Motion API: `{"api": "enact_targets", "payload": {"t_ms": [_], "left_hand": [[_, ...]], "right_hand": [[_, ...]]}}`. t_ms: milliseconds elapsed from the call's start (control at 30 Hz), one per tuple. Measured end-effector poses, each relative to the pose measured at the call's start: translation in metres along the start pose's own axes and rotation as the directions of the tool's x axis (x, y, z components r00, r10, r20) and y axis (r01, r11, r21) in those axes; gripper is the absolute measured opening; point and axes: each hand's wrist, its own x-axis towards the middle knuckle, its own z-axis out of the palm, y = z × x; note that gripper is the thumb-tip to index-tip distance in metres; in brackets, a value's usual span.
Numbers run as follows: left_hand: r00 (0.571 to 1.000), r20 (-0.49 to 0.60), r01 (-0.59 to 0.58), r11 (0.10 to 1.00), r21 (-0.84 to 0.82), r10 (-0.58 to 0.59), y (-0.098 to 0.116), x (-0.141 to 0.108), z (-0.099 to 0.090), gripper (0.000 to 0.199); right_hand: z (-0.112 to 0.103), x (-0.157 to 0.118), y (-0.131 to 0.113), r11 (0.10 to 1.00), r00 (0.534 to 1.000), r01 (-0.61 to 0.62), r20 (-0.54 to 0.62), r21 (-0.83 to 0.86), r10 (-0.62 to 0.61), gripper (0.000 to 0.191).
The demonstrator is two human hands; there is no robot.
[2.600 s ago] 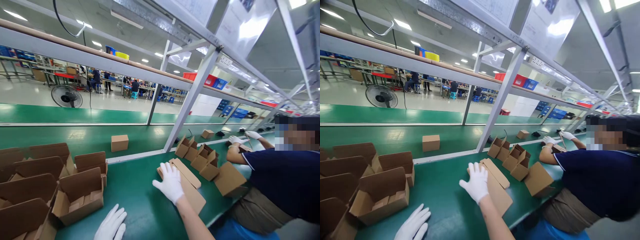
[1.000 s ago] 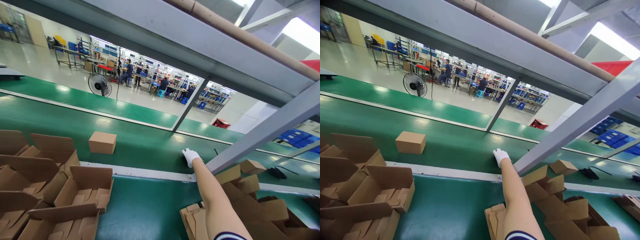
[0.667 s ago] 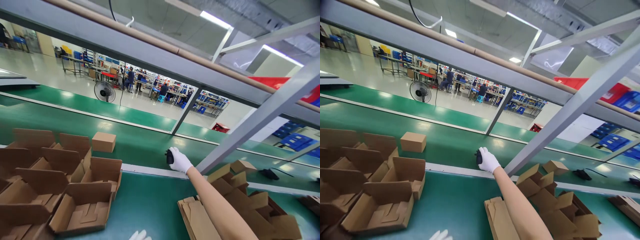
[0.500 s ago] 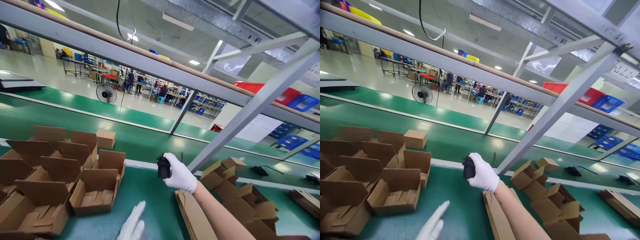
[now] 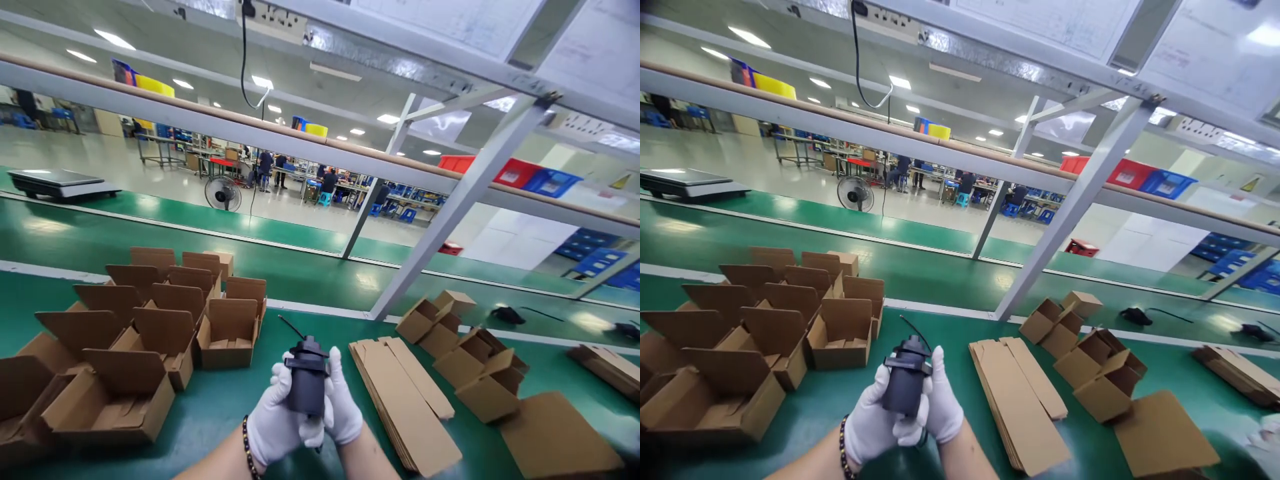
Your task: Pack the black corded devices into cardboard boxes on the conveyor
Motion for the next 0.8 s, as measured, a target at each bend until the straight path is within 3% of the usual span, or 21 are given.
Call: {"api": "enact_targets", "payload": {"t_ms": [100, 200, 367, 467, 567, 633, 733, 800], "left_hand": [[0.998, -0.064, 0.007, 0.994, 0.110, 0.000, 0.007, -0.015, 0.004, 0.062], [0.990, -0.132, -0.011, 0.953, 0.302, 0.053, 0.017, -0.025, 0.007, 0.054], [0.975, -0.194, -0.009, 0.900, 0.436, 0.104, 0.030, -0.036, 0.004, 0.054], [0.972, -0.208, -0.002, 0.887, 0.461, 0.110, 0.035, -0.041, 0.000, 0.052], [0.970, -0.225, 0.014, 0.897, 0.443, 0.096, 0.038, -0.046, -0.002, 0.051], [0.978, -0.204, 0.049, 0.900, 0.434, 0.045, 0.037, -0.048, -0.001, 0.057], [0.983, -0.176, 0.128, 0.884, 0.450, -0.053, 0.033, -0.048, 0.002, 0.068], [0.978, -0.186, 0.164, 0.884, 0.438, -0.089, 0.029, -0.047, 0.004, 0.069]], "right_hand": [[0.014, 0.008, 0.016, 0.976, 0.990, -0.062, 0.140, 0.207, 0.033, 0.074], [0.024, 0.017, 0.014, 0.978, 0.986, 0.010, 0.162, 0.210, -0.045, 0.060], [0.030, 0.032, 0.013, 0.973, 0.978, 0.001, 0.201, 0.230, -0.049, 0.066], [0.029, 0.030, 0.016, 0.985, 0.975, 0.101, 0.184, 0.141, -0.126, 0.046], [0.028, 0.020, 0.013, 0.969, 0.964, 0.245, 0.118, -0.037, -0.240, 0.044], [0.028, 0.014, 0.008, 0.973, 0.973, 0.214, 0.113, -0.086, -0.203, 0.043], [0.027, 0.009, -0.001, 0.988, 0.966, 0.107, 0.246, -0.108, -0.077, 0.034], [0.026, 0.007, -0.005, 0.978, 0.961, 0.110, 0.269, -0.178, -0.059, 0.047]]}}
